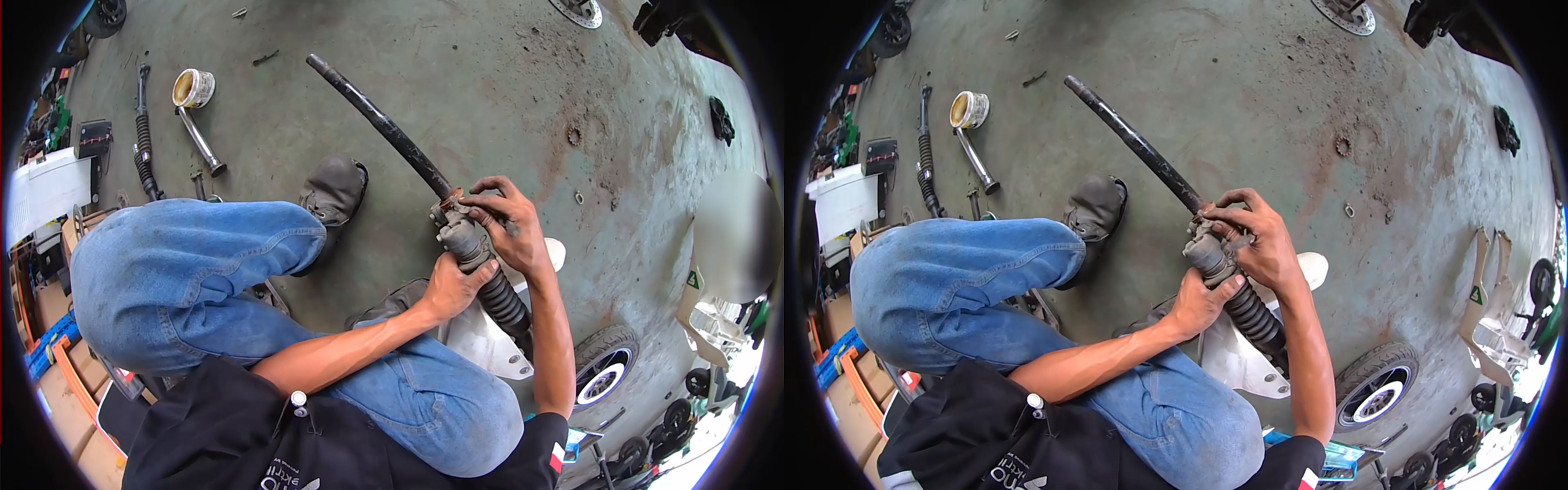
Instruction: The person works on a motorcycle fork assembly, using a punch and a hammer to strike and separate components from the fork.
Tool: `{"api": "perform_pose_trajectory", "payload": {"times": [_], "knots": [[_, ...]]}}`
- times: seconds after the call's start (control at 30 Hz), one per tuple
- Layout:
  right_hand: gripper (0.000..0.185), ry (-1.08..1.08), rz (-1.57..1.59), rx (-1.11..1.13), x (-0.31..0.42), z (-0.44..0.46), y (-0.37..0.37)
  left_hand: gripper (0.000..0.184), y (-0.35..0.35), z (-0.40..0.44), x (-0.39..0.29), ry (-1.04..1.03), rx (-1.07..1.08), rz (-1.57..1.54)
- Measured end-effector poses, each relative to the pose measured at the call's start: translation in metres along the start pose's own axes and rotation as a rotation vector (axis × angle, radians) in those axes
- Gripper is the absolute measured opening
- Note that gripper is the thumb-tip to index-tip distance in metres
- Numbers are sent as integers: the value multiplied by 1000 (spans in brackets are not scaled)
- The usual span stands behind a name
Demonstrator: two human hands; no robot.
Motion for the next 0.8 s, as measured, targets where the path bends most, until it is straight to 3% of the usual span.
{"api": "perform_pose_trajectory", "payload": {"times": [0.07, 0.13, 0.27, 0.33, 0.6, 0.67, 0.8], "knots": [[24, -22, 43, 36, -4, 0, 4, 47, 1, 0, 4, 0, 32, 5], [21, -249, 20, 222, -17, -2, 0, 44, 1, -1, 4, -27, -19, 10], [23, -184, 33, 162, -8, -7, 0, 41, 1, 0, 2, -88, -73, -63], [44, -149, 90, 127, -6, -11, -1, 42, 1, -1, 3, -71, -76, -64], [49, -152, 64, 207, 0, -12, 2, 48, -1, 0, 10, -51, -27, -44], [49, -151, 52, 236, 6, -12, 1, 35, -1, -1, 6, -86, -66, -91], [49, -159, -27, 260, 15, -13, -4, 36, 0, 1, 6, -244, -80, -136]]}}
Point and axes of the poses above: each hand's wrist, its own z-axis towards the middle knuckle, its own y-axis out of the back of the hand, x = y × z, the point moved 6 cm from there along z, towards the middle knuckle, and after that the axes turned 6 degrees about z, right-handed, at the moved point
